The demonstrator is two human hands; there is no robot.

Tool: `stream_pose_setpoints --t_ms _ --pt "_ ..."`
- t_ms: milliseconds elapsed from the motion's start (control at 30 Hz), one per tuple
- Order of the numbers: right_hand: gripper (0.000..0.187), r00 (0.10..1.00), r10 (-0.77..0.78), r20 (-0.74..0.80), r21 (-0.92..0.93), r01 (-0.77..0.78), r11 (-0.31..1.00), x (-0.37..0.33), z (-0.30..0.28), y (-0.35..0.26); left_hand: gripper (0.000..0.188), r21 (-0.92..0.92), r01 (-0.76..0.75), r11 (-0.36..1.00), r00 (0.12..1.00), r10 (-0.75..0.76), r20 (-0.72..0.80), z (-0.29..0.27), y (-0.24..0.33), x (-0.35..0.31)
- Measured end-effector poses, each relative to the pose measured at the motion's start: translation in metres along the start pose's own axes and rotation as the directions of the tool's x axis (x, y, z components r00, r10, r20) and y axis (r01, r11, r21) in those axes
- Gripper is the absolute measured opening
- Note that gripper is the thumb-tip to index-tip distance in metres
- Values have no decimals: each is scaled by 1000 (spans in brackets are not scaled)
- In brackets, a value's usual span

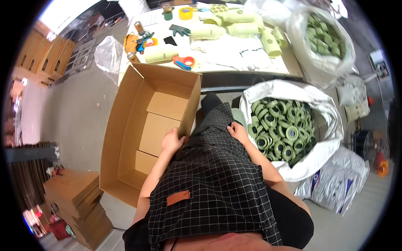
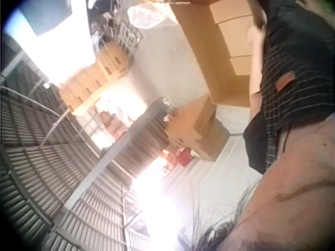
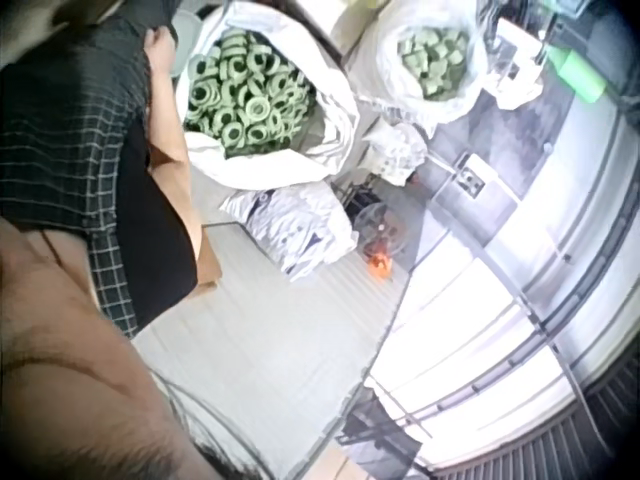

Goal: The person attaches green bases and caps to yellow plastic flasks, places each assembled flask into a transparent plastic bag, and then stacks the bagged flasks inside a cardboard box.

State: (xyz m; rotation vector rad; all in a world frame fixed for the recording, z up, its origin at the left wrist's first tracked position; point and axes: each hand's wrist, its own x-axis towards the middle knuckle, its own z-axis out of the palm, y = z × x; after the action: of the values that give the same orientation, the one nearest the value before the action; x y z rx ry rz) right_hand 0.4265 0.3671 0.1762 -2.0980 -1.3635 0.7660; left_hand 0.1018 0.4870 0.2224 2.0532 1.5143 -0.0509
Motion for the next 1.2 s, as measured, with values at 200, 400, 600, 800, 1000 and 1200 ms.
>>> stream_pose_setpoints --t_ms 200,400,600,800,1000,1200 --pt "33 984 54 171 -117 -34 993 105 -25 22 34 -223 170 960 985 -165 39 39 -26 2" --pt "38 908 94 408 -304 39 952 238 -56 110 30 -392 288 874 925 -360 -123 78 -4 -32" --pt "37 834 177 523 -127 -129 983 301 -119 133 30 -304 657 690 728 -686 17 116 7 -20" --pt "37 869 268 415 -199 -201 959 315 -110 124 50 -216 547 809 823 -567 -39 80 -6 39" --pt "35 903 400 157 -132 -383 914 285 -102 126 36 -332 -216 918 951 121 -286 -41 157 265" --pt "31 851 417 319 -268 -340 901 280 -97 165 33 -382 51 923 997 -27 67 104 219 376"
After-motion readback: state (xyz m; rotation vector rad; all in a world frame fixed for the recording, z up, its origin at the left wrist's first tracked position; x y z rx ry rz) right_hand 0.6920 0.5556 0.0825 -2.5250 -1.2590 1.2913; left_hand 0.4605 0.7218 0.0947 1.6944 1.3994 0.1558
